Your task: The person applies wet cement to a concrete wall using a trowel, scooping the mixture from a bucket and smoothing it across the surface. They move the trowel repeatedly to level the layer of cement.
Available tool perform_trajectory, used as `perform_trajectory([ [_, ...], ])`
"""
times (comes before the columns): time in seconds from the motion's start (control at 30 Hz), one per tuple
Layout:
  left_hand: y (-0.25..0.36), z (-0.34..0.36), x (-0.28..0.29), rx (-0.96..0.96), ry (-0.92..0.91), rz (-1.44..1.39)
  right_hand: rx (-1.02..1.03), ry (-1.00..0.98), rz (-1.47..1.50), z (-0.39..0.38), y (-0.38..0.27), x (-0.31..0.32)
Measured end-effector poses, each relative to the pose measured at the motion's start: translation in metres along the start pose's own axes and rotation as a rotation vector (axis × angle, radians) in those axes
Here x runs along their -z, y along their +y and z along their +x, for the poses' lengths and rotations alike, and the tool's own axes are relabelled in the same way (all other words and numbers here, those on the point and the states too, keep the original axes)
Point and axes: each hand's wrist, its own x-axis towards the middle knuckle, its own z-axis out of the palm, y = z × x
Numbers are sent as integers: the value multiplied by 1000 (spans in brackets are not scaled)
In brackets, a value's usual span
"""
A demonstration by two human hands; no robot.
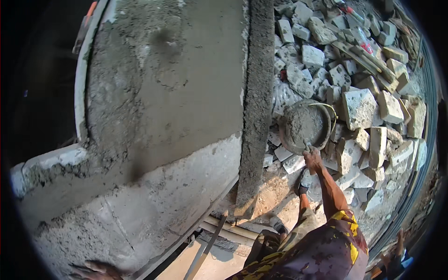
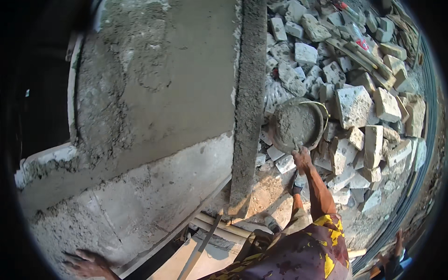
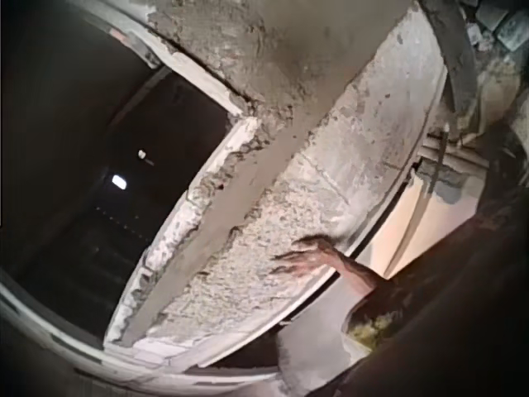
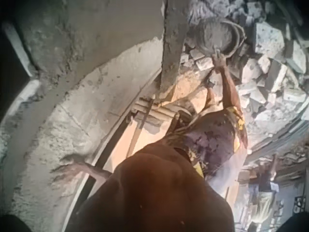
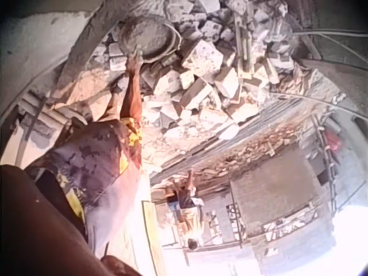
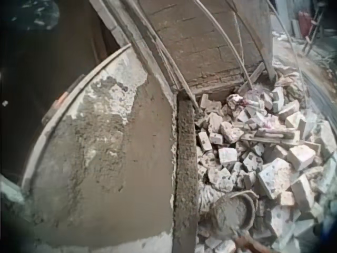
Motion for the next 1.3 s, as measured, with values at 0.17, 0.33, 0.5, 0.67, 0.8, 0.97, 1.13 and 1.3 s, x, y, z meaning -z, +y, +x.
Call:
perform_trajectory([
  [0.17,-22,-8,-17,161,-48,-245,160,193,308,-87,-108,27],
  [0.33,-39,-6,-13,199,-11,-459,430,474,561,-165,-211,82],
  [0.5,-48,-1,-7,265,-37,-524,830,1183,384,-162,-317,95],
  [0.67,-44,-4,-12,296,-30,-556,637,1281,580,-111,-485,-11],
  [0.8,-40,-6,-11,294,-98,-460,986,520,123,-115,-496,-151],
  [0.97,-36,2,-13,258,-19,-430,829,267,142,-150,-321,-195],
  [1.13,-35,4,-18,233,-43,-393,505,399,-685,-109,-101,-69],
  [1.3,-20,-5,-8,33,-172,-290,454,459,-1508,40,74,68],
])
